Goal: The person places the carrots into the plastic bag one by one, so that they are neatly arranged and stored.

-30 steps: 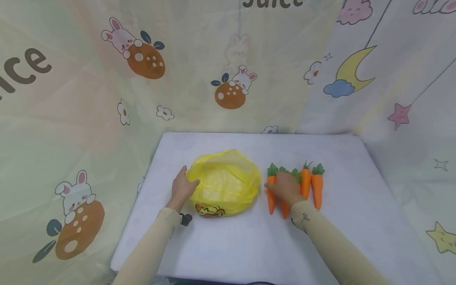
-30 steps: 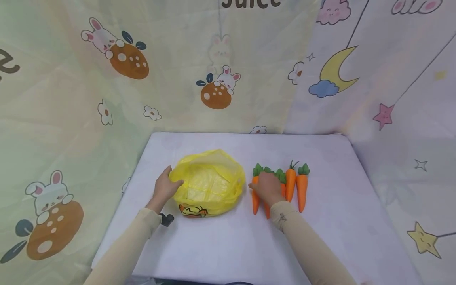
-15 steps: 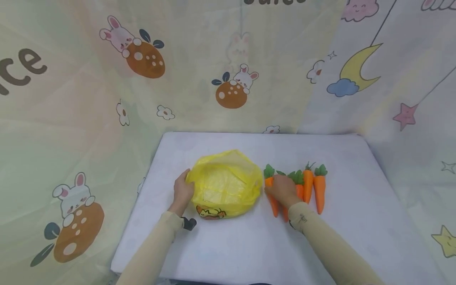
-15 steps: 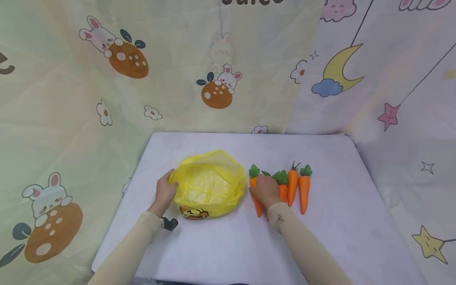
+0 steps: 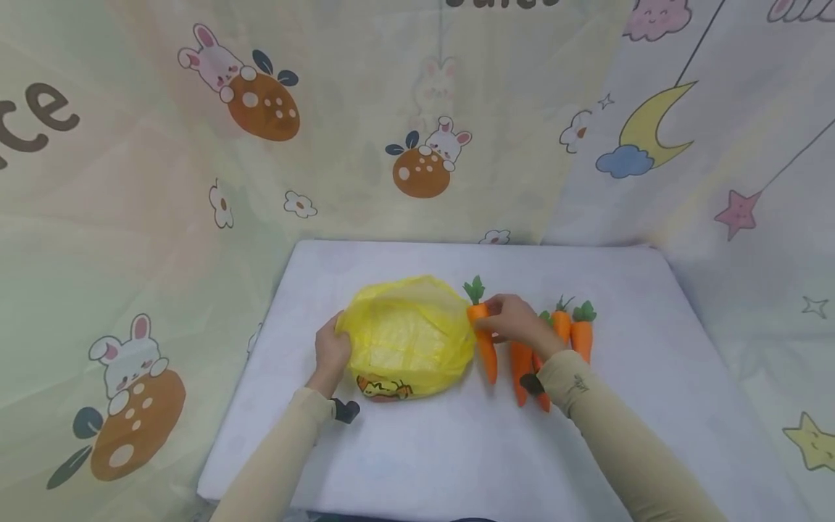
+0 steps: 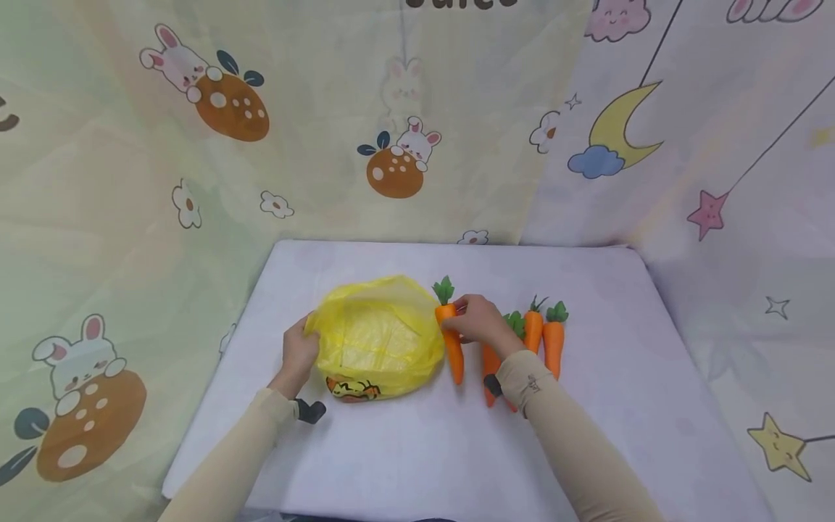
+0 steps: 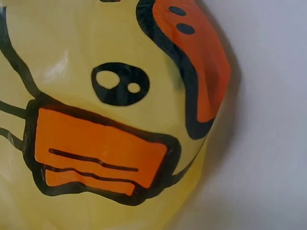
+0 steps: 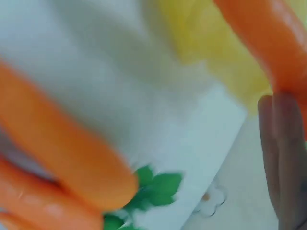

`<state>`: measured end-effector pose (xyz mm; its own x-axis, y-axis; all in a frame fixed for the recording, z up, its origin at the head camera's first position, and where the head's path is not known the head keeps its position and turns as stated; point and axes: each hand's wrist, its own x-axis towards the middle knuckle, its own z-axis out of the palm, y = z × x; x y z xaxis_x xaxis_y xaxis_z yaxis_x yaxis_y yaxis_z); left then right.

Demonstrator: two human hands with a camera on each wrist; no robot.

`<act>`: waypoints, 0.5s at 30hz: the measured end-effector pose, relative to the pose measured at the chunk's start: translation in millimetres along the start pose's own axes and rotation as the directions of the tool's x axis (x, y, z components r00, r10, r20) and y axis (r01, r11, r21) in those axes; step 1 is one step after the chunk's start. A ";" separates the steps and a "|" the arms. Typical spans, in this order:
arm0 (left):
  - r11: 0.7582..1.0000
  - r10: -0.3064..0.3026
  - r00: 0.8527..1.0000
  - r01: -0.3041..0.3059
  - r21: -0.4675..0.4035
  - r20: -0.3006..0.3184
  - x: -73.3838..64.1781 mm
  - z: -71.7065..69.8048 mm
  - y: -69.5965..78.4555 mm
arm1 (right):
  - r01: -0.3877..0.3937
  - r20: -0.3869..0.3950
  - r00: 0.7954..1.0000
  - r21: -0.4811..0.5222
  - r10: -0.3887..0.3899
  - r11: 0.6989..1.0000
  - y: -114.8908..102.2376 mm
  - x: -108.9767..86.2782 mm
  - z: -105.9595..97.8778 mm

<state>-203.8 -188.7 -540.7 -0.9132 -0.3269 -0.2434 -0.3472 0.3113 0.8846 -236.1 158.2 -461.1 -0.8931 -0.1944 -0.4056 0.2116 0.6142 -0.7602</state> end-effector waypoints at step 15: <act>0.999 -0.041 0.999 0.041 -0.023 0.016 -3.1 0.0 0.1 | 0.039 0.214 0.965 0.442 -0.148 0.896 -48.5 20.4 54.0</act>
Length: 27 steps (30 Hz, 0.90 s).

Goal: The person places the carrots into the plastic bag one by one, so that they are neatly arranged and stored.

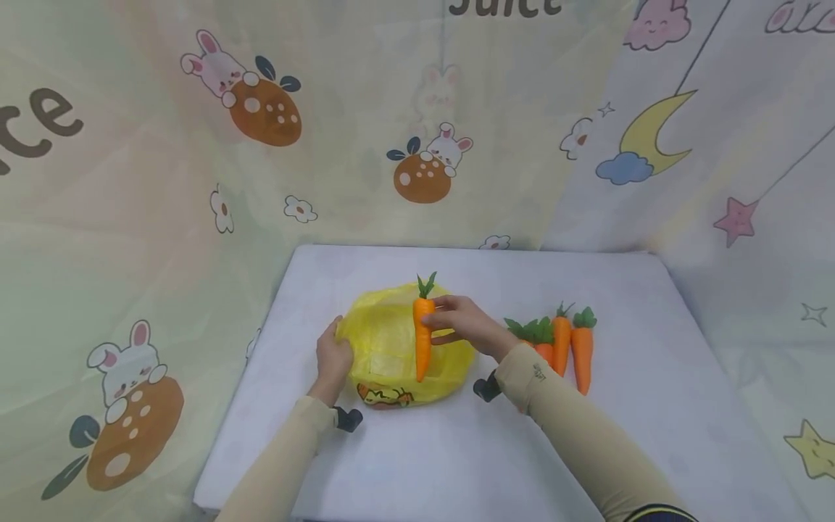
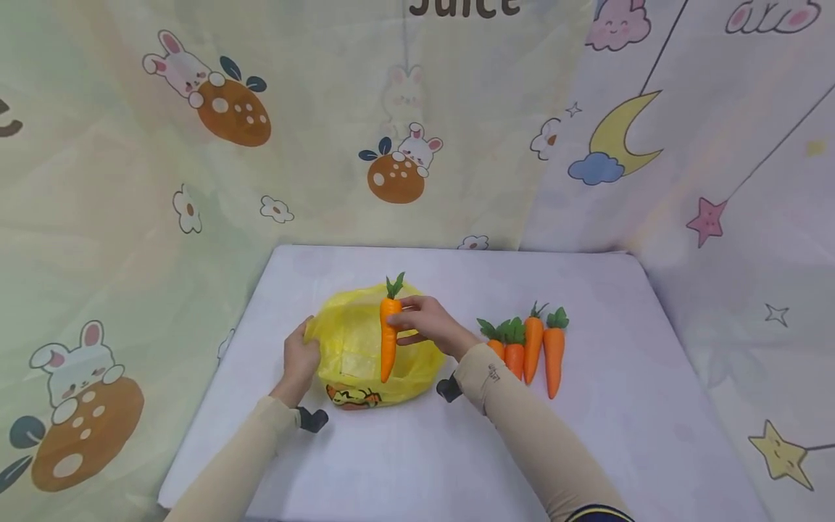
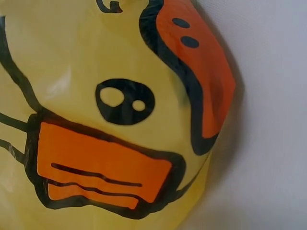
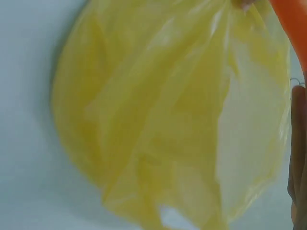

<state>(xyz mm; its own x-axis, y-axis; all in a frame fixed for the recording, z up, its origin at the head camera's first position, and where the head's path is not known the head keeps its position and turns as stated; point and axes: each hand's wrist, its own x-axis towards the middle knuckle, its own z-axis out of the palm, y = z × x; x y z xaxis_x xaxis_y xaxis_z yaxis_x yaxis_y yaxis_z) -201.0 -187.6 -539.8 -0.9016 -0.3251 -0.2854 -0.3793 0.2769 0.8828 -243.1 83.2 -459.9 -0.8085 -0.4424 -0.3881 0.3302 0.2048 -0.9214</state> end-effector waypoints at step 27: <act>1.000 -0.012 1.000 0.012 -0.027 0.008 -0.4 10.1 -4.5 | -0.141 -0.090 0.985 0.080 0.148 0.987 38.0 56.1 60.0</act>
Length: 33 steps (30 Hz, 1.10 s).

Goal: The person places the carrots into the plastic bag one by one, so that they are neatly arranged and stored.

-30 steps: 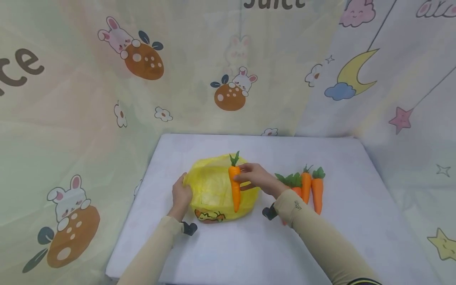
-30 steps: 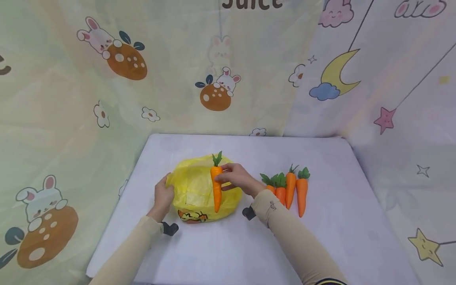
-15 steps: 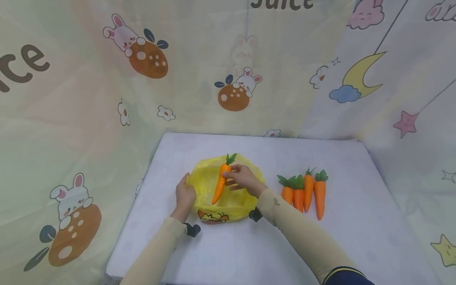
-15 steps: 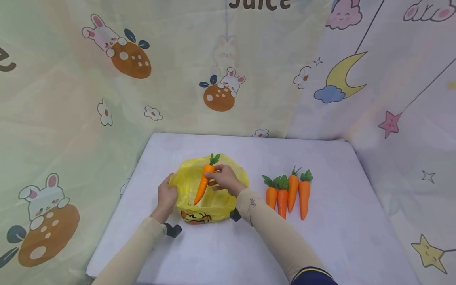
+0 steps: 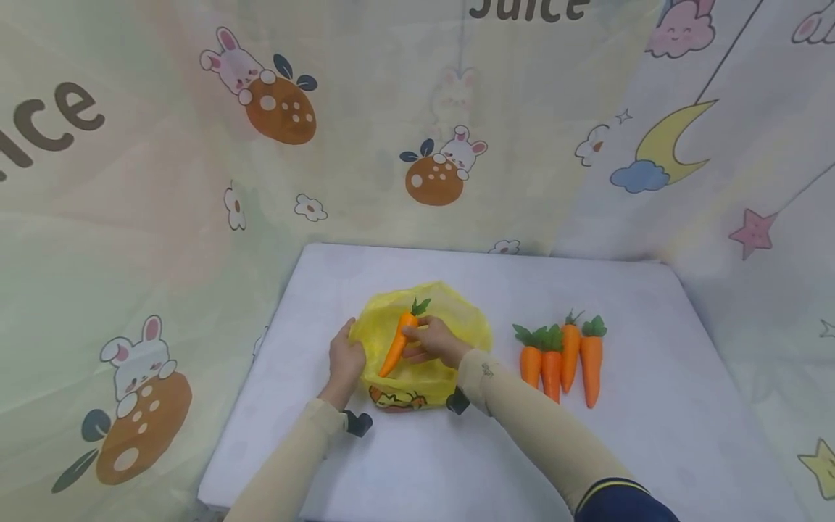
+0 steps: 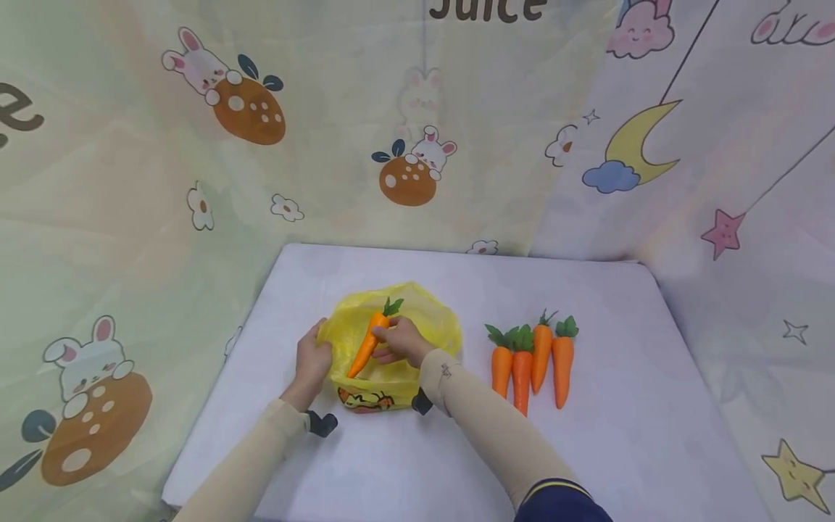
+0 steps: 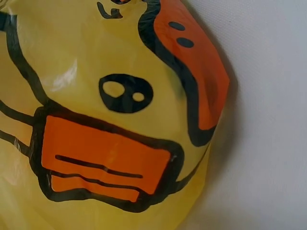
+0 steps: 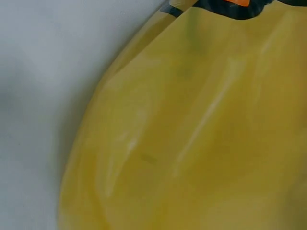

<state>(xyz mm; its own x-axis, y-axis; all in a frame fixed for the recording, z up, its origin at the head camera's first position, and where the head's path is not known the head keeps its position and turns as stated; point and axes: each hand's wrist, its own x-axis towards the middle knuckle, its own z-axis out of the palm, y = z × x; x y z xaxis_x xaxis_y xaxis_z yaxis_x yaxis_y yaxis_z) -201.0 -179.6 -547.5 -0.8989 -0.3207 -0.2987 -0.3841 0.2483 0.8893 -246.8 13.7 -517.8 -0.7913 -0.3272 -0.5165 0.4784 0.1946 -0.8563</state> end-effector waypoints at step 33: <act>1.000 -0.023 1.000 0.023 0.011 0.010 -0.2 4.3 1.5 | 0.090 0.160 0.985 -0.210 -0.056 0.973 12.6 7.6 11.8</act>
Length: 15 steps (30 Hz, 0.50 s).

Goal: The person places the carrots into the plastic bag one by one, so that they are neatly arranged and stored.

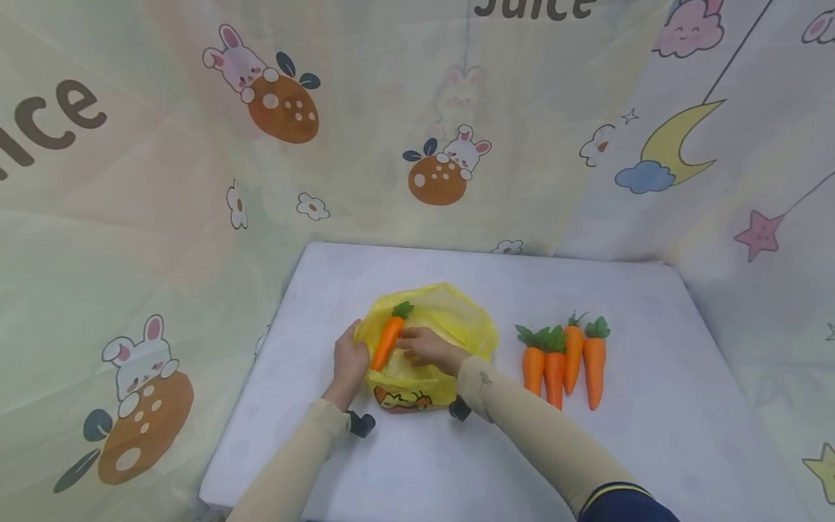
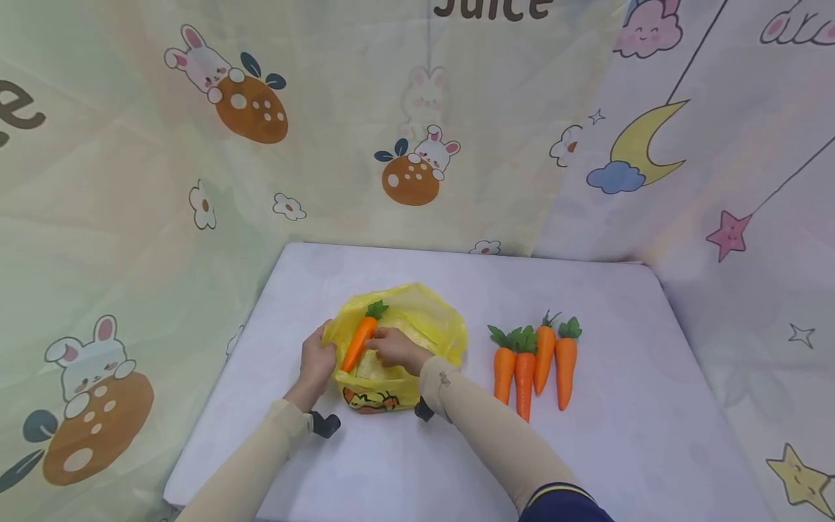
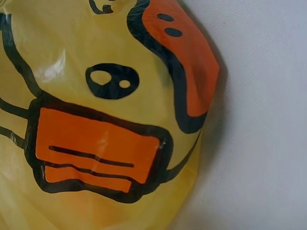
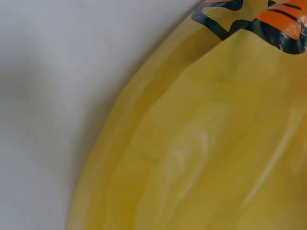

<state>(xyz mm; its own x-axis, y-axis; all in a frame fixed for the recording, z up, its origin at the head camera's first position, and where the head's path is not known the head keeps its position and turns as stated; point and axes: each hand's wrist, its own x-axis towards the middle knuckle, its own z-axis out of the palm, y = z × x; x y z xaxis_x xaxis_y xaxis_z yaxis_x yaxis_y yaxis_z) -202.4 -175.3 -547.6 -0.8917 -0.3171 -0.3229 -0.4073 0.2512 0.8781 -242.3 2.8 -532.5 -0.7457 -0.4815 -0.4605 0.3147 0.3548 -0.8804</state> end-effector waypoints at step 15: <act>1.000 0.025 1.000 -0.025 -0.015 0.005 -1.1 0.8 0.4 | 0.115 -0.118 0.970 -0.544 -0.212 0.831 -32.5 -62.5 -38.9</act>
<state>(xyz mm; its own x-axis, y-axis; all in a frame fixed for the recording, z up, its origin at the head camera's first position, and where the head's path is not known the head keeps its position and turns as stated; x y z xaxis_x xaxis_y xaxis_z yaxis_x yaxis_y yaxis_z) -201.7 -174.1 -547.2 -0.9028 -0.3058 -0.3025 -0.3817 0.2451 0.8912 -228.8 52.5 -470.7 -0.8595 -0.4476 -0.2469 -0.1437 0.6751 -0.7236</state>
